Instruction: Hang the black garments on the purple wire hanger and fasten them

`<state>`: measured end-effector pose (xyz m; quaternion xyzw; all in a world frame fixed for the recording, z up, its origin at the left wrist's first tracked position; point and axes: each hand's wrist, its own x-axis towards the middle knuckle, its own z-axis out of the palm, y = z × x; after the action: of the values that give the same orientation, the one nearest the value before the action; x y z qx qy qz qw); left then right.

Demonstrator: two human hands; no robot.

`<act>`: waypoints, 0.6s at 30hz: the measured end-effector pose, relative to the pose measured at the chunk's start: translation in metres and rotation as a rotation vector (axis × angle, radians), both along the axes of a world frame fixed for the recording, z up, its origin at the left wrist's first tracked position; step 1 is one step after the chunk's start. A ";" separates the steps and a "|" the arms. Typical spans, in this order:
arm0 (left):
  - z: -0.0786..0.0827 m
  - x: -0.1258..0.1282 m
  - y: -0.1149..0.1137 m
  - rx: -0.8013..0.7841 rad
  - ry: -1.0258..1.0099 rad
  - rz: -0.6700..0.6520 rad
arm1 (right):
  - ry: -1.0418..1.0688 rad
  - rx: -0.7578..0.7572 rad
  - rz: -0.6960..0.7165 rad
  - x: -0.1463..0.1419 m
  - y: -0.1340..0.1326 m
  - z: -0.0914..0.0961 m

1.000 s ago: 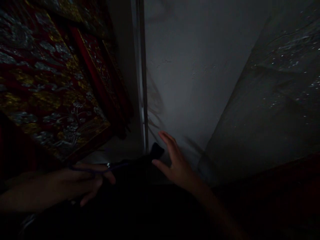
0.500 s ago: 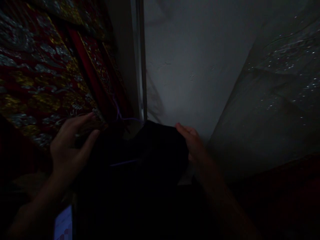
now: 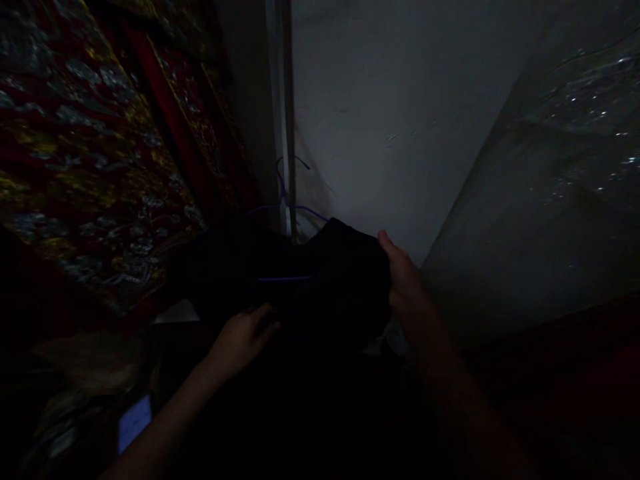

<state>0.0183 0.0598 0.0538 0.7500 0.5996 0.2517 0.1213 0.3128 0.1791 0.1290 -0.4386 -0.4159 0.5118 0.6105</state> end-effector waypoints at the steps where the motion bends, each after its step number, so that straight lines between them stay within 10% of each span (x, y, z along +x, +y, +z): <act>1: -0.007 0.001 -0.003 0.002 -0.007 -0.003 | -0.023 0.054 -0.063 0.000 0.001 -0.006; 8: -0.063 0.032 -0.028 0.144 -0.598 0.115 | -0.228 0.379 -0.610 -0.050 -0.063 -0.077; 13: -0.084 0.070 -0.037 0.101 -1.185 0.226 | -0.217 0.082 0.068 -0.106 -0.131 -0.146; 18: -0.094 0.069 -0.038 0.058 -1.124 0.255 | -0.458 0.147 0.280 -0.100 -0.125 -0.146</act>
<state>0.0876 0.0218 -0.0398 0.4259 0.5217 0.6404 0.3692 0.2130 0.0542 -0.0167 -0.4358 -0.6357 0.4473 0.4537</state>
